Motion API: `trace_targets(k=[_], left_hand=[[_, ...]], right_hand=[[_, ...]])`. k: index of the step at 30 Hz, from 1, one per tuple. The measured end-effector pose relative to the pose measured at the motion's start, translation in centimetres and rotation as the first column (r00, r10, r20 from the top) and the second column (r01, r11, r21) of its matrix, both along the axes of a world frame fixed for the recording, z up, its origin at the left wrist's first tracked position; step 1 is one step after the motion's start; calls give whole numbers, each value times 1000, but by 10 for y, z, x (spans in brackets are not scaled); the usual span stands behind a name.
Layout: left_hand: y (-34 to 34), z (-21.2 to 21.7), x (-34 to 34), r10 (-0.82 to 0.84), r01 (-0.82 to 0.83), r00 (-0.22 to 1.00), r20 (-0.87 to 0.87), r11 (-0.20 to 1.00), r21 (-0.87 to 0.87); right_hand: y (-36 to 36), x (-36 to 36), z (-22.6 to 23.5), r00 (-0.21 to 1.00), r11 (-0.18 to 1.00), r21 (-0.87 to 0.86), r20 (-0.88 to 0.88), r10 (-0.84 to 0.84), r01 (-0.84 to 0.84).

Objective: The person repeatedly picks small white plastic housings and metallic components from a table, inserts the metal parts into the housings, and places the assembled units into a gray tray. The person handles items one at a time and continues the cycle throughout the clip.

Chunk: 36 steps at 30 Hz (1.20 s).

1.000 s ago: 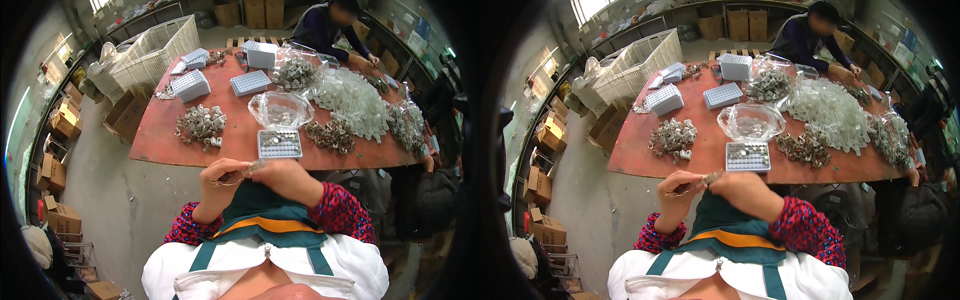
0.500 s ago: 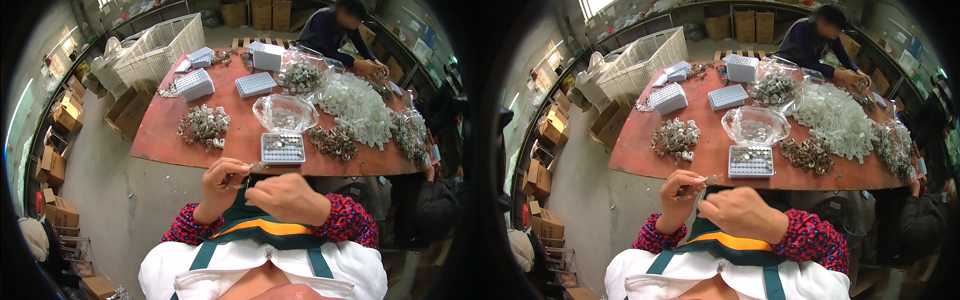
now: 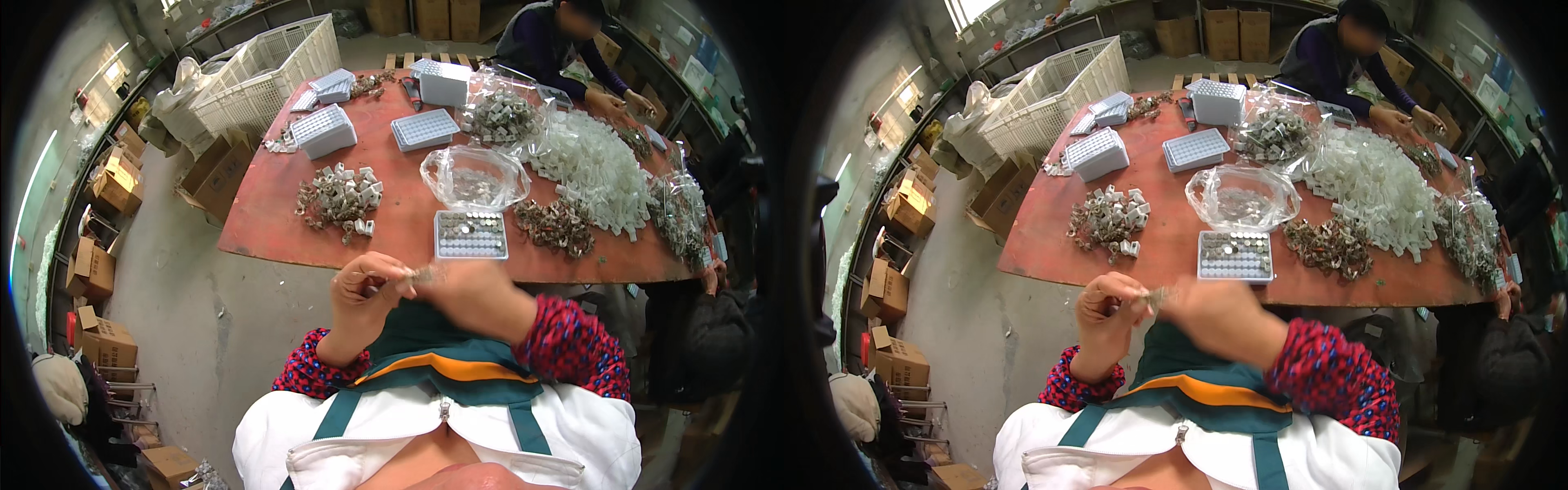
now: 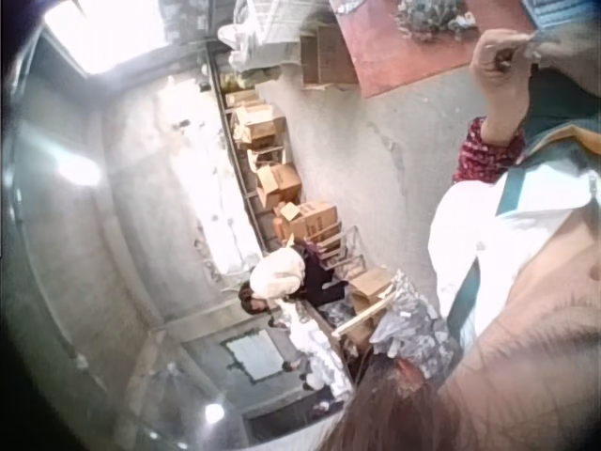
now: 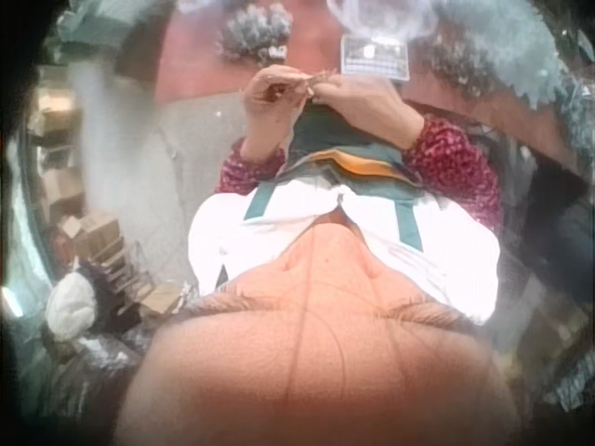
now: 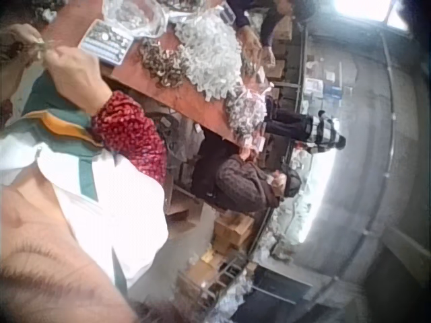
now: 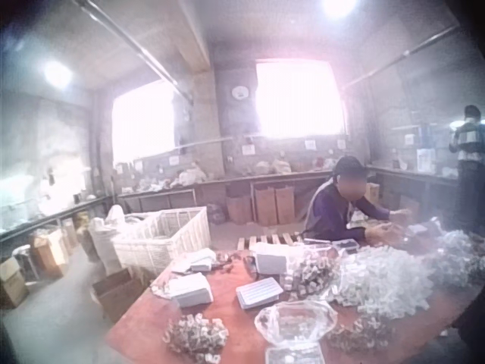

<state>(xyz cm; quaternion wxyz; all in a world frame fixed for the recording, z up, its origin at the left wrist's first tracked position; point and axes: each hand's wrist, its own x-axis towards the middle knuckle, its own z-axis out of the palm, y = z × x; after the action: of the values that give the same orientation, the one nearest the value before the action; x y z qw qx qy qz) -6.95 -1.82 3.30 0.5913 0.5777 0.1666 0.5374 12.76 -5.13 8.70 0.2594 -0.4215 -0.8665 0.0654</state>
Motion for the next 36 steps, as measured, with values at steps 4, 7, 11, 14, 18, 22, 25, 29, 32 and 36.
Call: trace_targets(k=[4, 7, 11, 14, 18, 22, 25, 29, 32, 36], left_hand=[[3, -2, 3, 155, -111, 971, -184, 967, 227], [-1, -1, 5, -69, 70, 996, 48, 998, -6], [4, -2, 9, 275, -249, 939, -209, 958, 142], [3, -2, 10, 17, -9, 997, -73, 993, 120], [7, -4, 13, 325, -317, 912, -250, 945, 73], [8, -6, 10, 43, -31, 995, -91, 991, 130], [8, -7, 11, 44, -45, 999, -17, 995, -90], [9, -8, 11, 264, -229, 938, -226, 958, 171], [8, -6, 12, -21, 21, 999, 28, 1000, -6], [11, -7, 20, 364, -349, 901, -236, 931, 102]], right_hand=[[-7, -1, 10, 996, 957, 288, -56, 63, -44], [4, 4, -4, 987, 981, 150, -122, -104, 122], [-6, 2, 1, 994, 989, 115, -35, 100, -95], [9, 13, 10, 972, 951, 284, -230, -54, 120], [0, 1, -11, 988, 987, -85, 60, 142, -137], [6, 11, 1, 985, 961, 232, -114, -129, 153], [13, 10, -11, 1000, 998, 54, 14, -28, 27], [4, 5, 0, 994, 990, 95, -37, 107, -103], [17, 12, -1, 946, 964, 193, -303, -117, 181], [1, 4, -10, 981, 980, -128, 99, 168, -155]])
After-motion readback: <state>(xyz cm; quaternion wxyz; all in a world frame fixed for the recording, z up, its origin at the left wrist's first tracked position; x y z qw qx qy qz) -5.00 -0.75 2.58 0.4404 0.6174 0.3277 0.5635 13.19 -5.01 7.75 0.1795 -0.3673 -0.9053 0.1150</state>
